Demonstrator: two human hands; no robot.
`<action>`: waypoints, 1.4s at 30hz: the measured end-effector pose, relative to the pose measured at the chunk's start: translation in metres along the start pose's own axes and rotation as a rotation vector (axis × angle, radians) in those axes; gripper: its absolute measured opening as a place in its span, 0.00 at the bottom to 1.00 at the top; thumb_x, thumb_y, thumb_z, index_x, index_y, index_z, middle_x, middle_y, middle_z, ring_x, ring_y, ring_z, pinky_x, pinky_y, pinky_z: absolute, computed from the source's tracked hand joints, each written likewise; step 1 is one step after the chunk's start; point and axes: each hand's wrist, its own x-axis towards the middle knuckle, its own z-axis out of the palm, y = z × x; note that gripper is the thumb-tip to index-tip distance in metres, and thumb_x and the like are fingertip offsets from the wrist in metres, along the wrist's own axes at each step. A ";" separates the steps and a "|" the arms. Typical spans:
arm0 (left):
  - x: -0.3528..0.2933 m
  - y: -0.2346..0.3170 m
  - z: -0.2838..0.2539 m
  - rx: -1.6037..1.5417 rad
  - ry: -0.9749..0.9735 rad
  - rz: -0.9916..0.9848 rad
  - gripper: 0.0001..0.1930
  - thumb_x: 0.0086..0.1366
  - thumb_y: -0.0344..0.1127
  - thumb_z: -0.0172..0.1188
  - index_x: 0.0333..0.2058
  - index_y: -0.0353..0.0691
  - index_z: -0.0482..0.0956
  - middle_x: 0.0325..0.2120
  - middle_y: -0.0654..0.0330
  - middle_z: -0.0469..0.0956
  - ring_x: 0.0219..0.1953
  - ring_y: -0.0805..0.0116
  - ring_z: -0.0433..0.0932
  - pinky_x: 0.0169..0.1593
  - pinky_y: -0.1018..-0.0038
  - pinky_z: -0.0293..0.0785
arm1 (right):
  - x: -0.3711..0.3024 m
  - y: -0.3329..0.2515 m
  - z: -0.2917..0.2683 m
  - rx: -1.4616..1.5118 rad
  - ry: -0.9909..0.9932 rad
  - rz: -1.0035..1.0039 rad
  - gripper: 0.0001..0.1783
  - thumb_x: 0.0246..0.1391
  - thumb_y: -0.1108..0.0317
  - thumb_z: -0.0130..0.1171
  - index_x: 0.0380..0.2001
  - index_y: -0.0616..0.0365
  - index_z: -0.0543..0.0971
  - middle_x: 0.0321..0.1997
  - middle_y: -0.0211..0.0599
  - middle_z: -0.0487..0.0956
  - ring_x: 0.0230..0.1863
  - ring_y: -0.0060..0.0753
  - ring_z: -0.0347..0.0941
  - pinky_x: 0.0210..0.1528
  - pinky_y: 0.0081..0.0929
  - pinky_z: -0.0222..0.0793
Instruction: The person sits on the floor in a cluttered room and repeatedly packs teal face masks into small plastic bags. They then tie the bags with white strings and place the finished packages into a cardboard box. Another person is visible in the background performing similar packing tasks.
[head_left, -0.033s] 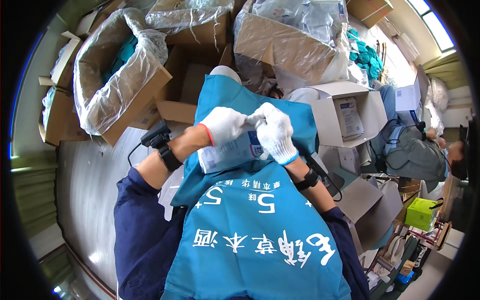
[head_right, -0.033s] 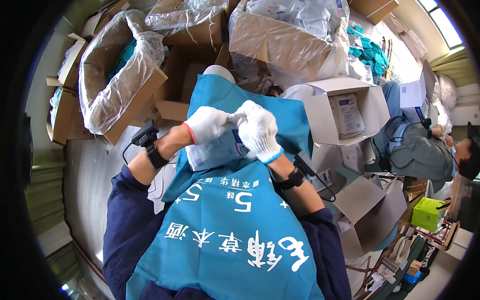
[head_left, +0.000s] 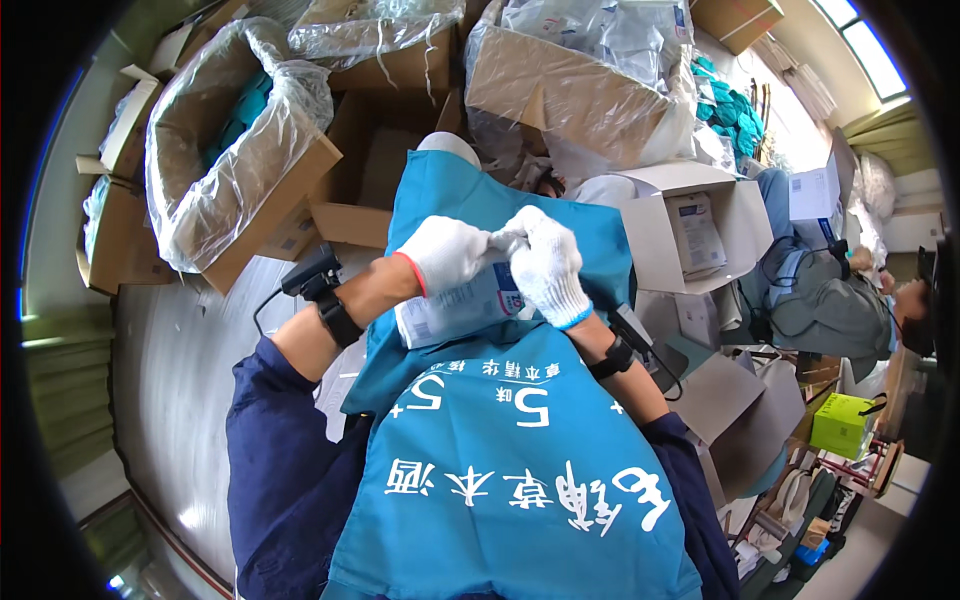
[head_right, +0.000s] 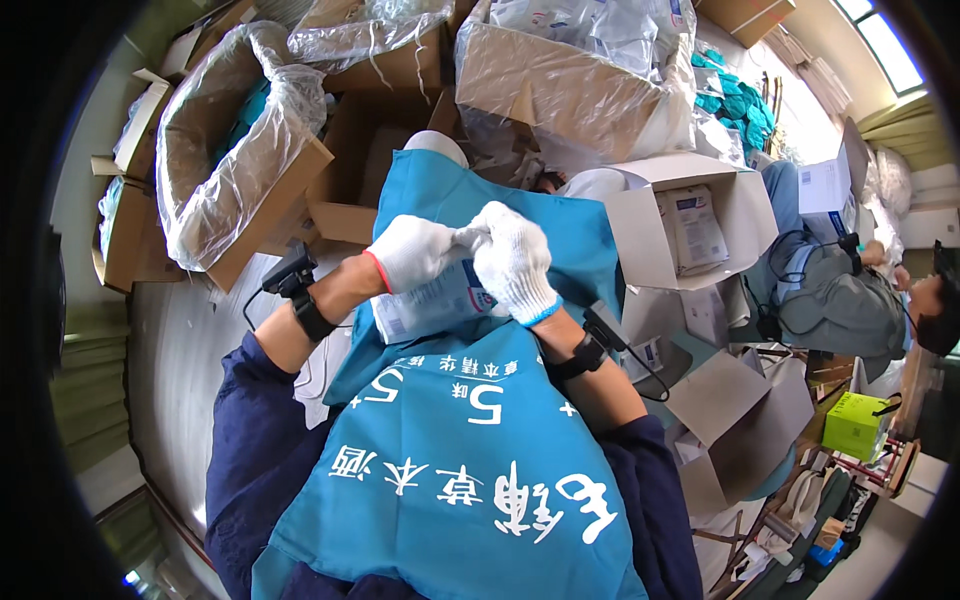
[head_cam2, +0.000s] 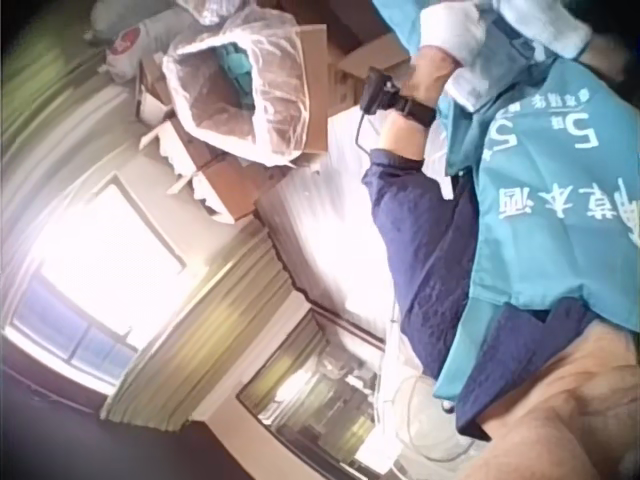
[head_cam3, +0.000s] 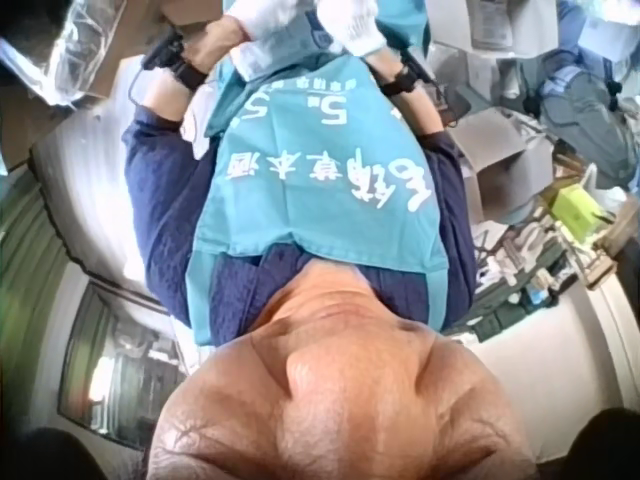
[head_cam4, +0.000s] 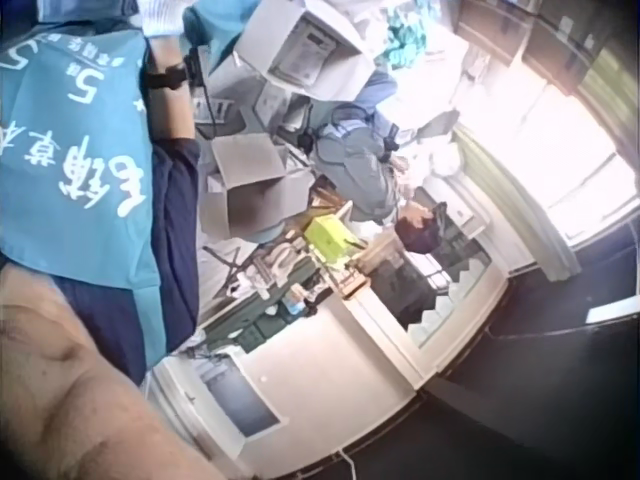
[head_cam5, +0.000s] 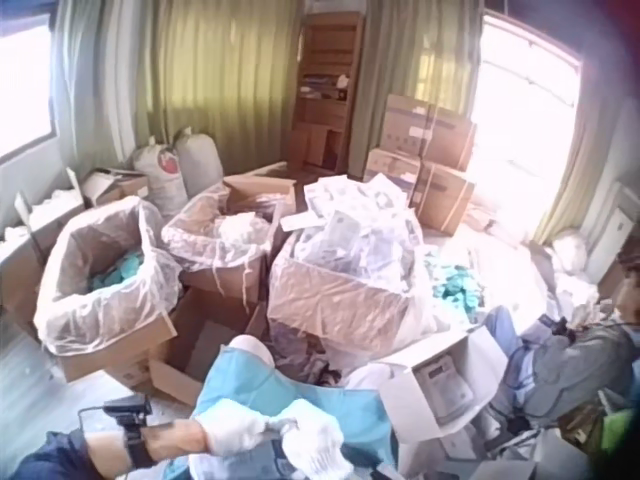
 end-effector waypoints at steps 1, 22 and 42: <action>-0.001 0.002 0.001 0.062 -0.046 -0.035 0.15 0.71 0.43 0.53 0.34 0.37 0.81 0.28 0.46 0.80 0.32 0.45 0.80 0.33 0.56 0.74 | 0.000 -0.004 0.003 0.232 -0.016 0.117 0.04 0.53 0.72 0.63 0.26 0.58 0.77 0.29 0.42 0.83 0.32 0.46 0.81 0.33 0.35 0.76; -0.037 0.019 -0.006 -0.254 1.304 0.024 0.08 0.69 0.29 0.59 0.31 0.32 0.80 0.24 0.50 0.79 0.23 0.53 0.80 0.29 0.70 0.75 | -0.032 0.013 -0.005 1.598 -0.230 0.635 0.30 0.63 0.62 0.57 0.65 0.62 0.65 0.57 0.38 0.75 0.50 0.27 0.74 0.53 0.27 0.71; -0.035 0.036 -0.075 -0.270 0.463 0.123 0.10 0.52 0.28 0.71 0.35 0.39 0.85 0.34 0.55 0.81 0.38 0.61 0.80 0.44 0.71 0.76 | -0.025 -0.017 -0.030 -0.078 -0.236 0.092 0.09 0.52 0.66 0.66 0.38 0.51 0.82 0.34 0.43 0.83 0.37 0.52 0.80 0.38 0.40 0.76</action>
